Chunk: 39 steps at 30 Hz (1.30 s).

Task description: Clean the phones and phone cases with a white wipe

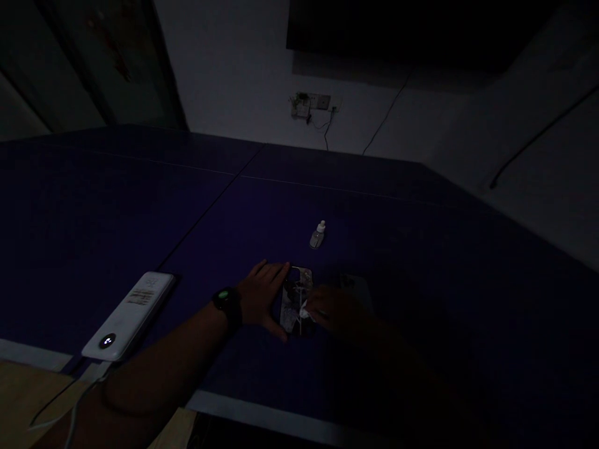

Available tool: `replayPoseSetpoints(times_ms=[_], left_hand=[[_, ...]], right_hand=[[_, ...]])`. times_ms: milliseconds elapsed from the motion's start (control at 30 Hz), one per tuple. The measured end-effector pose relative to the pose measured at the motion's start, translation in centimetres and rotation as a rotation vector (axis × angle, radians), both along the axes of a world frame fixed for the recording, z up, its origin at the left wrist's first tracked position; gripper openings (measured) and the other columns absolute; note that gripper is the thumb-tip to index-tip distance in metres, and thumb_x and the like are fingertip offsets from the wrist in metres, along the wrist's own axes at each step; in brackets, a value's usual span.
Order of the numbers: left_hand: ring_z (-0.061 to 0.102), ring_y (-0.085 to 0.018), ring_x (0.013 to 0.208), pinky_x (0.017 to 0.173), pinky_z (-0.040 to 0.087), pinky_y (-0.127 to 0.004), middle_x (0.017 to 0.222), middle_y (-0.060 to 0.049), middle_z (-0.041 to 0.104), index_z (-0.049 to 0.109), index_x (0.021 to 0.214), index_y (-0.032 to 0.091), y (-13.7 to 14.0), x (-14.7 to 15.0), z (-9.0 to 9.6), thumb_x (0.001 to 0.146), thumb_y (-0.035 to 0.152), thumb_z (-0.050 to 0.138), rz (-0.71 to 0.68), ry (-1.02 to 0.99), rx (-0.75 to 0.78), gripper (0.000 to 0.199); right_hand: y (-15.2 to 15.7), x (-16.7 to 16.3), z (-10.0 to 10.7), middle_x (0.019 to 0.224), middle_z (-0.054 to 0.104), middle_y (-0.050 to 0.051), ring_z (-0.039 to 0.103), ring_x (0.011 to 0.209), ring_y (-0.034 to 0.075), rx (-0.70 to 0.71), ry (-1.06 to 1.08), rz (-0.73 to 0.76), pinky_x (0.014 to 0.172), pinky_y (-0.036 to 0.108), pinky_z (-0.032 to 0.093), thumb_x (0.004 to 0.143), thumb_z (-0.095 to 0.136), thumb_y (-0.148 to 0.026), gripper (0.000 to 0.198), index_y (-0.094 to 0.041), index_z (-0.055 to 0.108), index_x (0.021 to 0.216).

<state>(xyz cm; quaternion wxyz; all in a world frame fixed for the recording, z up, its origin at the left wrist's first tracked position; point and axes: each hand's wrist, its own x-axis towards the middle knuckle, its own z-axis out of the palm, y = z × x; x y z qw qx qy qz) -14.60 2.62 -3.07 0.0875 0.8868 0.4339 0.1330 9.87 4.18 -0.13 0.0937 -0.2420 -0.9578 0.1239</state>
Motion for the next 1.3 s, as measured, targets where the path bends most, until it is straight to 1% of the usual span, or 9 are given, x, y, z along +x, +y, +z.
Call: replayPoseSetpoints(times_ms=[133, 300, 433, 600, 700, 800, 967, 1167, 1300], left_hand=[[0.036, -0.045, 0.142, 0.118, 0.016, -0.063, 0.155, -0.029, 0.036, 0.003, 0.159, 0.009, 0.0, 0.0, -0.1, 0.052, 0.093, 0.062, 0.004, -0.005, -0.002, 0.147], [0.032, -0.045, 0.145, 0.118, 0.015, -0.063, 0.159, -0.03, 0.029, -0.006, 0.159, 0.01, 0.0, -0.2, 0.0, 0.054, 0.091, 0.064, -0.025, -0.023, -0.001, 0.149], [0.034, -0.045, 0.144, 0.118, 0.014, -0.064, 0.158, -0.03, 0.032, -0.007, 0.158, 0.009, 0.1, -0.2, -0.1, 0.054, 0.09, 0.065, -0.032, -0.031, -0.024, 0.151], [0.034, -0.045, 0.144, 0.118, 0.014, -0.065, 0.158, -0.031, 0.031, -0.009, 0.158, 0.008, 0.2, -0.3, -0.3, 0.054, 0.091, 0.065, -0.023, -0.03, -0.038, 0.152], [0.035, -0.045, 0.144, 0.118, 0.015, -0.064, 0.158, -0.03, 0.031, -0.008, 0.158, 0.011, 0.2, -0.3, -0.3, 0.054, 0.091, 0.065, -0.027, -0.043, -0.028, 0.15], [0.035, -0.046, 0.143, 0.118, 0.014, -0.064, 0.158, -0.03, 0.032, -0.007, 0.158, 0.011, 0.2, -0.3, -0.3, 0.053, 0.092, 0.065, -0.032, -0.051, -0.02, 0.151], [0.035, -0.045, 0.144, 0.118, 0.014, -0.064, 0.157, -0.031, 0.031, -0.007, 0.158, 0.009, 0.2, -0.3, -0.2, 0.054, 0.093, 0.063, -0.024, -0.028, -0.042, 0.151], [0.035, -0.045, 0.143, 0.118, 0.014, -0.064, 0.157, -0.03, 0.033, -0.007, 0.158, 0.009, 0.2, -0.3, -0.3, 0.052, 0.093, 0.063, -0.025, -0.038, -0.034, 0.152], [0.036, -0.044, 0.143, 0.118, 0.014, -0.064, 0.157, -0.029, 0.033, -0.01, 0.158, 0.011, 0.2, -0.3, -0.3, 0.053, 0.094, 0.062, -0.029, -0.047, -0.025, 0.152]], right_hand=[[0.0, -0.3, -0.4, 0.095, 0.072, 0.009, 0.066, 0.09, 0.02, 0.005, 0.099, 0.018, 0.083, 0.033, 0.053, 0.095, 0.055, -0.013, 0.019, -0.017, 0.072, 0.088], [1.4, 1.2, -0.7, 0.098, 0.073, 0.009, 0.066, 0.095, 0.021, 0.05, 0.221, -0.092, 0.086, 0.036, 0.054, 0.097, 0.053, -0.014, 0.019, -0.017, 0.071, 0.096], [1.3, 0.6, -0.7, 0.099, 0.071, 0.01, 0.065, 0.095, 0.022, 0.07, 0.121, -0.093, 0.086, 0.037, 0.054, 0.097, 0.052, -0.012, 0.02, -0.016, 0.072, 0.093], [1.2, -0.1, -0.6, 0.101, 0.071, 0.009, 0.064, 0.098, 0.021, 0.039, 0.043, 0.021, 0.089, 0.036, 0.053, 0.096, 0.056, -0.012, 0.018, -0.017, 0.073, 0.096], [1.6, 0.5, -0.8, 0.102, 0.072, 0.009, 0.065, 0.097, 0.021, 0.067, 0.019, -0.016, 0.088, 0.036, 0.053, 0.096, 0.055, -0.011, 0.018, -0.017, 0.073, 0.096], [1.8, 0.2, -1.0, 0.101, 0.071, 0.01, 0.064, 0.093, 0.021, 0.141, 0.014, -0.083, 0.085, 0.035, 0.053, 0.096, 0.052, -0.008, 0.021, -0.016, 0.072, 0.096], [1.8, 0.0, -0.9, 0.1, 0.072, 0.009, 0.065, 0.095, 0.021, 0.109, 0.02, 0.068, 0.087, 0.035, 0.052, 0.097, 0.053, -0.011, 0.02, -0.017, 0.072, 0.096], [1.8, -0.1, -1.7, 0.099, 0.071, 0.011, 0.064, 0.094, 0.022, 0.166, 0.032, -0.032, 0.087, 0.037, 0.053, 0.097, 0.05, -0.008, 0.022, -0.015, 0.071, 0.097], [1.8, -0.1, -2.0, 0.102, 0.072, 0.01, 0.064, 0.097, 0.021, 0.137, 0.04, 0.075, 0.089, 0.036, 0.053, 0.096, 0.053, -0.008, 0.021, -0.016, 0.072, 0.099]])
